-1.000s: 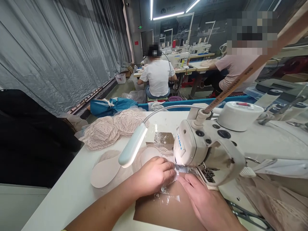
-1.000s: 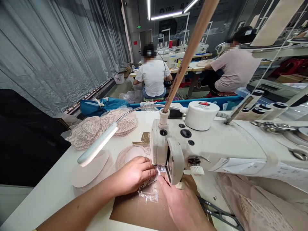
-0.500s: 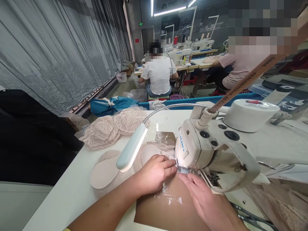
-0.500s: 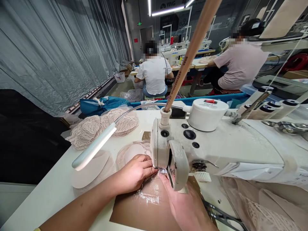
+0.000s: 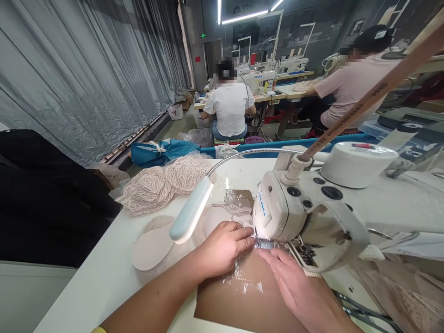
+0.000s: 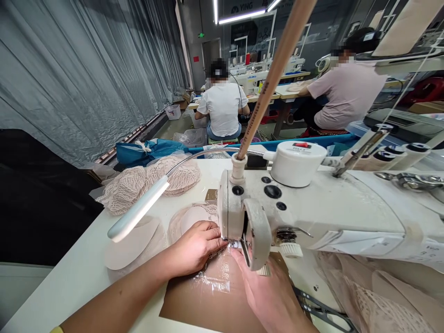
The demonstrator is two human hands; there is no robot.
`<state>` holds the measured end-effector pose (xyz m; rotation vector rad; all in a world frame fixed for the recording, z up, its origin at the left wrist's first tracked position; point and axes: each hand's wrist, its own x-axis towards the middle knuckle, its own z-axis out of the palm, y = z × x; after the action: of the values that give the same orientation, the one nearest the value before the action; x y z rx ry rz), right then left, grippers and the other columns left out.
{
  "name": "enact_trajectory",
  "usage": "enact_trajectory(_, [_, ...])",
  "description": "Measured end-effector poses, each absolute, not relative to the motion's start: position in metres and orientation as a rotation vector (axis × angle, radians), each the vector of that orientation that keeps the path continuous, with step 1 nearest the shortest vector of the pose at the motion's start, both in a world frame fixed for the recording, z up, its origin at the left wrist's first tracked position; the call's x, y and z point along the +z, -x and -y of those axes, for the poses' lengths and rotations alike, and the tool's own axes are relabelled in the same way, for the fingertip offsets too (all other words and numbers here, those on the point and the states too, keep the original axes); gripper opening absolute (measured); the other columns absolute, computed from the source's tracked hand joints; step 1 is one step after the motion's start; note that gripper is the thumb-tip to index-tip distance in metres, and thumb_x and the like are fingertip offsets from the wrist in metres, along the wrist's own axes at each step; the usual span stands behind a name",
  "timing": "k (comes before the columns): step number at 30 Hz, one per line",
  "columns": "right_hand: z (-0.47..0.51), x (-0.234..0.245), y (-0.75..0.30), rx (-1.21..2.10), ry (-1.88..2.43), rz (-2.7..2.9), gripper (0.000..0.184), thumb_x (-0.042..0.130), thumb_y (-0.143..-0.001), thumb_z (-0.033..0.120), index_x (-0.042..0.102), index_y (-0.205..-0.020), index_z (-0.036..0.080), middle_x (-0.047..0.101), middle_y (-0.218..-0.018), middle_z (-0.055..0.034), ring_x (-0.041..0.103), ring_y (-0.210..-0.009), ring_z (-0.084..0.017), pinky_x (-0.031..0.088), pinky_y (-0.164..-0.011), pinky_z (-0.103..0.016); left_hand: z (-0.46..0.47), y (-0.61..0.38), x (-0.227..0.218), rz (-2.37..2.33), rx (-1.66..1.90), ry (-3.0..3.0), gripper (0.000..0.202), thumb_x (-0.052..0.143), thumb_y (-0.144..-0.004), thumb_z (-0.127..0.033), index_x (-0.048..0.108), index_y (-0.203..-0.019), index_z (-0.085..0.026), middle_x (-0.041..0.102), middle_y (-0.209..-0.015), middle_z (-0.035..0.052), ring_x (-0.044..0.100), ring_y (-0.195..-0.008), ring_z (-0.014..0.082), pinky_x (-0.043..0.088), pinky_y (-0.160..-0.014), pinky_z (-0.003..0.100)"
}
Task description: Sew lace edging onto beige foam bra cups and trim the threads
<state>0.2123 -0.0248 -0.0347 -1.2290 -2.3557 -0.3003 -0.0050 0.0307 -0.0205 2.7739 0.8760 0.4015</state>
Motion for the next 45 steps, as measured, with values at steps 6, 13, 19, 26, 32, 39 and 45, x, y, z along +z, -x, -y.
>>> enact_trajectory(6, [0.027,-0.048,-0.215,-0.301,1.256,2.378,0.045,0.034,-0.088,0.005,0.071,-0.112,0.017,0.071,-0.112,-0.0163,0.073,-0.084,-0.024,0.06,-0.068,-0.038,-0.029,0.005,-0.02,-0.893,0.411,-2.777,0.039,0.052,-0.086,-0.012,0.058,-0.124,-0.019,0.061,-0.126,0.0084,0.052,-0.105,0.0229,0.042,-0.091,0.037])
enact_trajectory(13, [0.024,-0.039,-0.212,-0.254,1.221,2.368,0.042,0.035,-0.09,0.008,0.072,-0.109,0.017,0.074,-0.102,-0.0121,0.072,-0.08,-0.023,0.059,-0.069,-0.036,-0.029,0.005,-0.018,-0.917,0.371,-2.824,0.035,0.05,-0.088,-0.015,0.057,-0.122,-0.02,0.059,-0.126,0.0086,0.05,-0.11,0.0236,0.04,-0.094,0.038])
enact_trajectory(19, [0.024,-0.033,-0.211,-0.255,1.226,2.292,0.04,0.035,-0.091,0.009,0.072,-0.103,0.018,0.076,-0.094,-0.0074,0.072,-0.074,-0.022,0.057,-0.065,-0.035,-0.019,0.004,0.008,-1.175,0.122,-2.842,0.031,0.048,-0.088,-0.02,0.056,-0.118,-0.014,0.059,-0.119,0.0125,0.053,-0.104,0.0273,0.045,-0.084,0.04])
enact_trajectory(26, [0.025,-0.039,-0.217,-0.386,1.241,2.279,0.039,0.034,-0.094,0.013,0.073,-0.101,0.017,0.076,-0.091,-0.0107,0.073,-0.078,-0.024,0.058,-0.069,-0.037,-0.008,0.0,0.02,-1.21,-0.16,-2.721,0.024,0.04,-0.093,-0.022,0.061,-0.086,-0.014,0.06,-0.09,0.008,0.055,-0.076,0.0201,0.045,-0.064,0.032])
enact_trajectory(32, [0.026,-0.038,-0.219,-0.446,1.234,2.333,0.04,0.034,-0.095,0.013,0.072,-0.105,0.015,0.076,-0.097,-0.0137,0.073,-0.084,-0.026,0.06,-0.07,-0.039,0.0,-0.004,0.007,-1.101,0.033,-2.771,0.023,0.041,-0.094,-0.022,0.062,-0.098,-0.013,0.061,-0.102,0.0094,0.055,-0.089,0.0224,0.047,-0.074,0.034])
enact_trajectory(39, [0.029,-0.05,-0.222,-0.271,1.276,2.375,0.041,0.033,-0.094,0.016,0.068,-0.114,0.018,0.074,-0.105,-0.0122,0.072,-0.092,-0.025,0.06,-0.073,-0.037,0.005,-0.004,0.008,-0.944,0.146,-2.775,0.037,0.043,-0.093,-0.027,0.054,-0.126,-0.015,0.057,-0.127,0.0094,0.053,-0.1,0.0244,0.046,-0.081,0.037])
enact_trajectory(45, [0.032,-0.053,-0.221,-0.142,1.259,2.466,0.042,0.035,-0.09,0.011,0.065,-0.118,0.017,0.073,-0.109,-0.0118,0.072,-0.09,-0.021,0.06,-0.066,-0.028,0.002,-0.003,0.007,-0.931,0.137,-2.783,0.044,0.045,-0.09,-0.029,0.049,-0.132,-0.013,0.056,-0.131,0.0091,0.053,-0.097,0.0248,0.045,-0.081,0.037])
